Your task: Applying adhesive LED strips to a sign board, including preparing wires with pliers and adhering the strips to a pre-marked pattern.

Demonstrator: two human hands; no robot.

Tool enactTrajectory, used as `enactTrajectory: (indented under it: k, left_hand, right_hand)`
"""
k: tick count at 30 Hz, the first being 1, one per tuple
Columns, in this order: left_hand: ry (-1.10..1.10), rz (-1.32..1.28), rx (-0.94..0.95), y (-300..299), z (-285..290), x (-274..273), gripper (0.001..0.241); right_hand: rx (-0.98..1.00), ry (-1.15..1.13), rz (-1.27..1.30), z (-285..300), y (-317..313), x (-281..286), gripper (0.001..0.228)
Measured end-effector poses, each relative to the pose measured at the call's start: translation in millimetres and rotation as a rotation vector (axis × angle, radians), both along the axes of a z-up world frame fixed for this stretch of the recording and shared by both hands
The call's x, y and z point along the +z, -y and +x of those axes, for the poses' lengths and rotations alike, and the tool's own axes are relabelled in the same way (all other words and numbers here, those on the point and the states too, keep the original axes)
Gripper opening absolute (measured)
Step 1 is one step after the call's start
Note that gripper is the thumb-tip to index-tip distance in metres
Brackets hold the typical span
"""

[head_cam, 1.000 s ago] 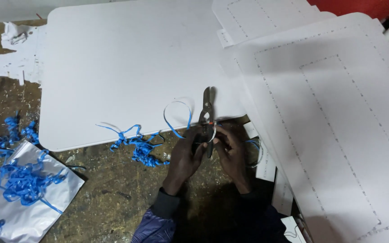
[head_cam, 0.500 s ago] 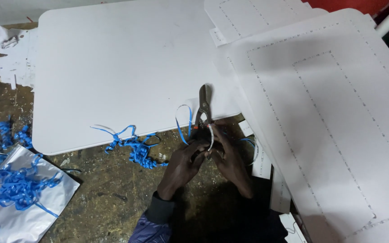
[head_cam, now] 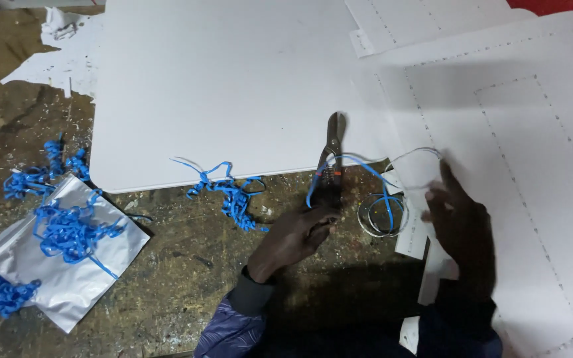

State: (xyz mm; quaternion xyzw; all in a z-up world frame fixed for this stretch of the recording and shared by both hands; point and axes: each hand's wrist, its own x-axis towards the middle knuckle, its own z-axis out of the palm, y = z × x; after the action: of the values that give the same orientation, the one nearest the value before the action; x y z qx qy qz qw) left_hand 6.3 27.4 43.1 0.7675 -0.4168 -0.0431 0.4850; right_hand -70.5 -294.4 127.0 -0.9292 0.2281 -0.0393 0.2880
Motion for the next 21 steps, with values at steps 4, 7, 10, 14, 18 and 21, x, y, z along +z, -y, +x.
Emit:
enactTrajectory:
  k: [4,7,10,14,18,21]
  left_hand:
    - [0.027,0.002,-0.086,5,-13,24,0.033]
    - [-0.325,-0.221,-0.294,14,-23,56,0.019]
    - [-0.342,-0.279,-0.287,20,-19,38,0.015]
    - [-0.376,-0.258,-0.272,7,-19,37,0.020]
    - [-0.477,-0.243,-0.070,-9,-11,49,0.041]
    - [-0.519,-0.168,0.006,-15,5,45,0.039]
  right_hand:
    - [0.044,-0.151,0.075,-14,-39,11,0.064]
    - [0.393,0.069,0.576,-15,-66,-37,0.063]
    - [0.389,0.182,0.720,6,-83,-58,0.061]
    - [0.323,0.385,1.058,13,-98,-73,0.058]
    - [0.110,0.625,1.082,27,-73,-37,0.071]
    - [0.015,0.821,0.859,30,-24,-47,0.066]
